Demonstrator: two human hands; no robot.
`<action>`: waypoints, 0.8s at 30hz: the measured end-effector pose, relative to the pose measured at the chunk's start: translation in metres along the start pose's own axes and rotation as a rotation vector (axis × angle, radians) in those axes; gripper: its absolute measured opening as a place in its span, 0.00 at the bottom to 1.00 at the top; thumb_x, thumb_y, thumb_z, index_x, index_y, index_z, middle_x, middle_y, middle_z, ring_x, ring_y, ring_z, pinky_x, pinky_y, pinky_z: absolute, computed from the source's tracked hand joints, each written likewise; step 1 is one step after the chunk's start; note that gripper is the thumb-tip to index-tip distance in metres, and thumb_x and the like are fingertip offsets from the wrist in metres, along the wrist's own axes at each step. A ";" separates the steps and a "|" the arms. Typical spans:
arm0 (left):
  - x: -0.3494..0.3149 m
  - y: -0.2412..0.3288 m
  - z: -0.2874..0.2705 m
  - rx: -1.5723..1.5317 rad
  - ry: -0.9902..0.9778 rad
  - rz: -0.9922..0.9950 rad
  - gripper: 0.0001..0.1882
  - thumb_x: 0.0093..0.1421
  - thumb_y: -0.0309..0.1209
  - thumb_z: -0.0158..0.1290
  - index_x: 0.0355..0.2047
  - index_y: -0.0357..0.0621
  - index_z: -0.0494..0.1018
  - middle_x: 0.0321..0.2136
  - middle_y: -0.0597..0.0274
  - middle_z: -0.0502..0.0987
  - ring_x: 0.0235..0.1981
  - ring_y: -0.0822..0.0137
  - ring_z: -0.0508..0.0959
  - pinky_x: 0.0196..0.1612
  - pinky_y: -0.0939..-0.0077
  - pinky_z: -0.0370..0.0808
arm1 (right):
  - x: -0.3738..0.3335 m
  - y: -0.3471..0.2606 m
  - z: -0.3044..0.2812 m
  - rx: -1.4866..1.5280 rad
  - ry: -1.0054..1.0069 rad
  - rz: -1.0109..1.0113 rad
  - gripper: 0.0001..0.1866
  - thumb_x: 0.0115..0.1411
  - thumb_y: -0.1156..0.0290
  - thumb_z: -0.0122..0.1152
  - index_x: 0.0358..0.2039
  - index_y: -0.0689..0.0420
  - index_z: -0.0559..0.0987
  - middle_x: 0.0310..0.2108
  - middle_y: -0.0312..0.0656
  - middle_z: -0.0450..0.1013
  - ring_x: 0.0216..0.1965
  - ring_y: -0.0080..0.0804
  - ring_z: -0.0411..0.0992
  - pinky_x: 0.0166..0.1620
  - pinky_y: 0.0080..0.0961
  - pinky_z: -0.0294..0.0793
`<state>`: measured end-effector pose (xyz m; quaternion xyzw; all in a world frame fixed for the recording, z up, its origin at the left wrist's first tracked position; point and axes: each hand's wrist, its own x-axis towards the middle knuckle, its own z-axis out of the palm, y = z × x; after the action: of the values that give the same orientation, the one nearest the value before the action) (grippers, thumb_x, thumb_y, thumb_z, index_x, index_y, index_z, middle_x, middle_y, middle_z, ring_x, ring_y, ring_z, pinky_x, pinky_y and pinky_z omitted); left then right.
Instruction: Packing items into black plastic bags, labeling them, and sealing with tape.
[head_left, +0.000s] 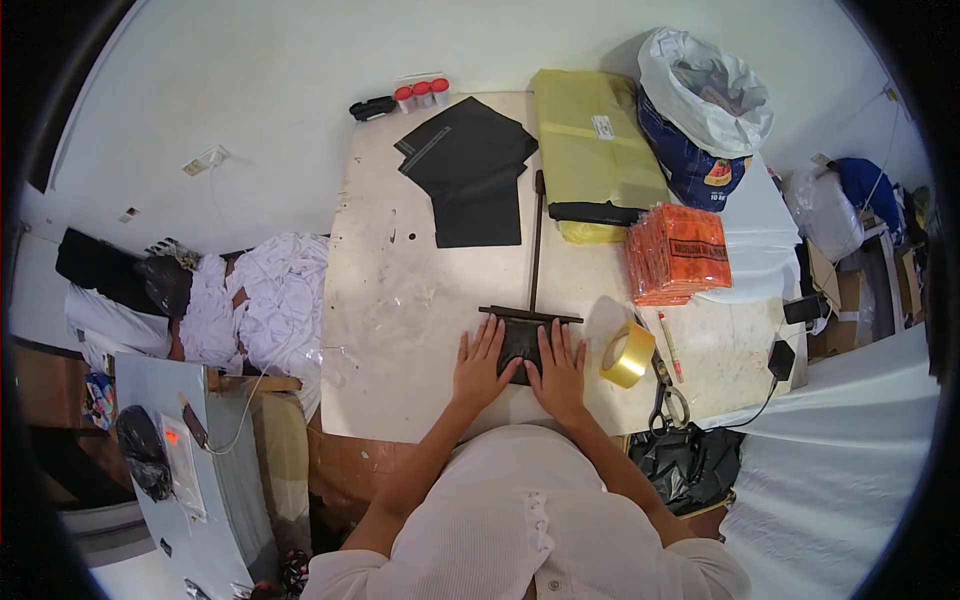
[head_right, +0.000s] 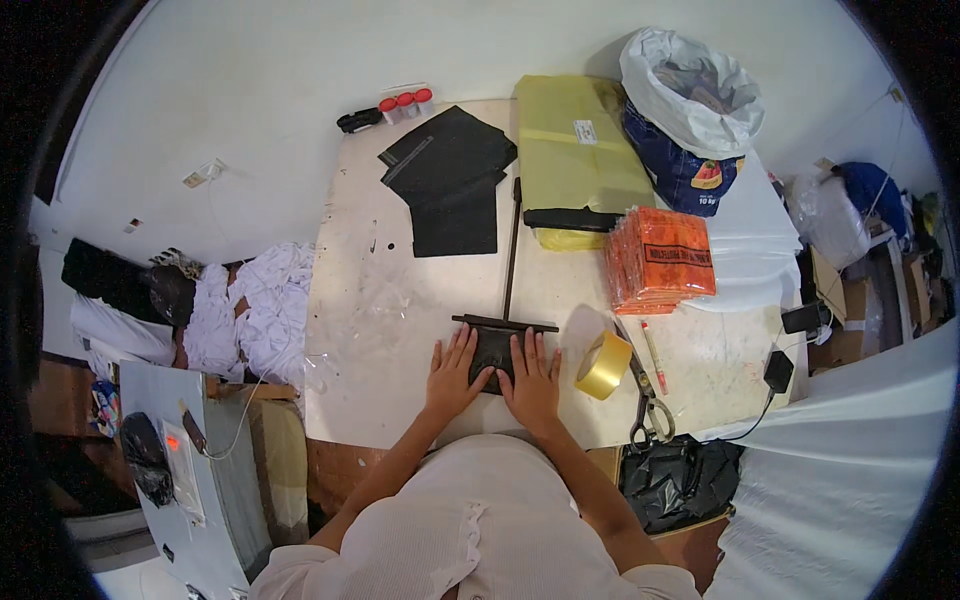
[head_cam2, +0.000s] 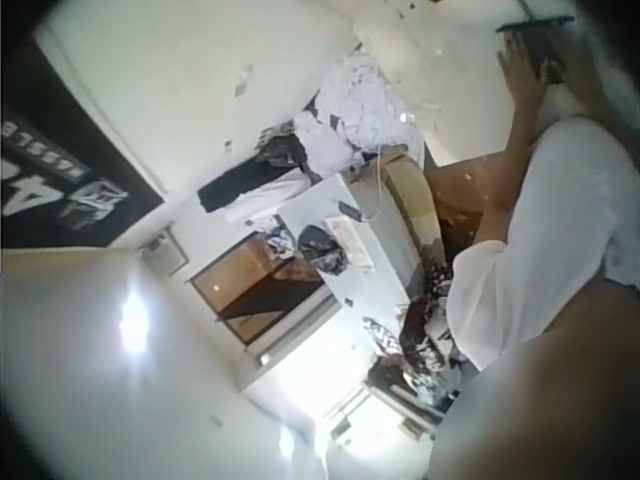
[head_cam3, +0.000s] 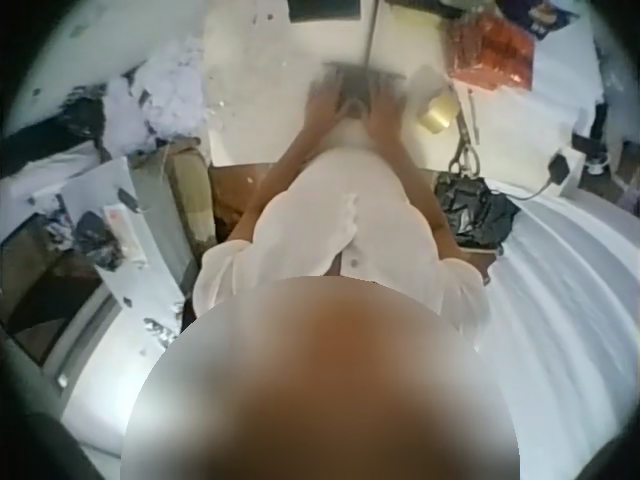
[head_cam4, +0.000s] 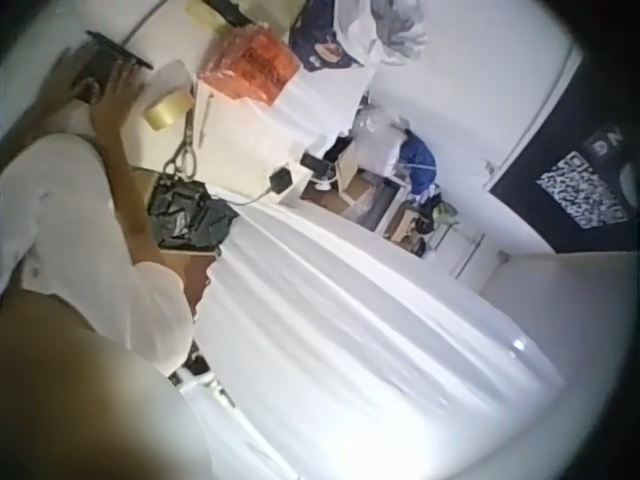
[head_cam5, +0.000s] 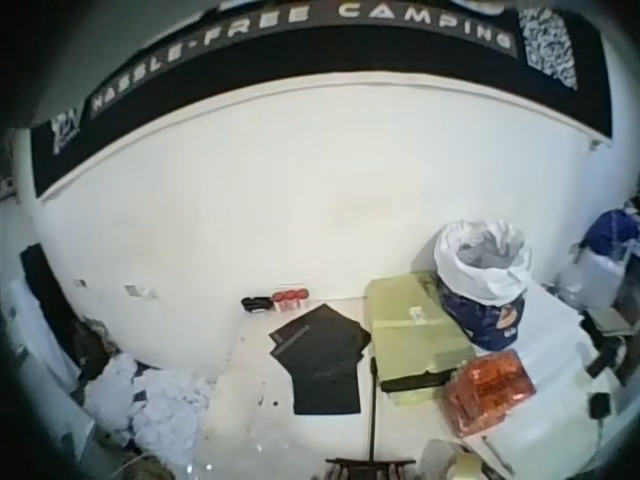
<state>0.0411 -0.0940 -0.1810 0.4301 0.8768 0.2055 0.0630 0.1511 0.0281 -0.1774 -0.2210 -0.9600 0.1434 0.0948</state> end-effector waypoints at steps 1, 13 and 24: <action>0.000 -0.001 0.001 0.002 0.015 -0.015 0.37 0.58 0.51 0.43 0.61 0.42 0.49 0.61 0.56 0.51 0.63 0.60 0.50 0.63 0.56 0.41 | 0.000 0.001 0.001 0.002 0.020 0.008 0.32 0.58 0.55 0.45 0.60 0.57 0.55 0.63 0.49 0.45 0.64 0.43 0.44 0.61 0.52 0.36; -0.006 -0.002 0.005 0.032 0.065 -0.097 0.41 0.56 0.54 0.44 0.60 0.37 0.49 0.61 0.52 0.50 0.63 0.57 0.47 0.63 0.56 0.40 | -0.007 0.005 0.005 0.023 0.024 0.098 0.41 0.56 0.48 0.48 0.59 0.67 0.51 0.62 0.55 0.44 0.64 0.45 0.42 0.62 0.50 0.35; -0.009 -0.008 0.002 -0.080 0.097 -0.082 0.36 0.55 0.49 0.48 0.58 0.38 0.54 0.61 0.50 0.49 0.63 0.51 0.46 0.62 0.56 0.42 | -0.007 0.008 0.008 0.113 0.132 0.160 0.42 0.54 0.49 0.51 0.58 0.68 0.51 0.61 0.57 0.46 0.63 0.51 0.42 0.62 0.45 0.38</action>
<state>0.0413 -0.1048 -0.1867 0.3803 0.8868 0.2585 0.0460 0.1586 0.0299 -0.1884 -0.3002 -0.9214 0.1895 0.1582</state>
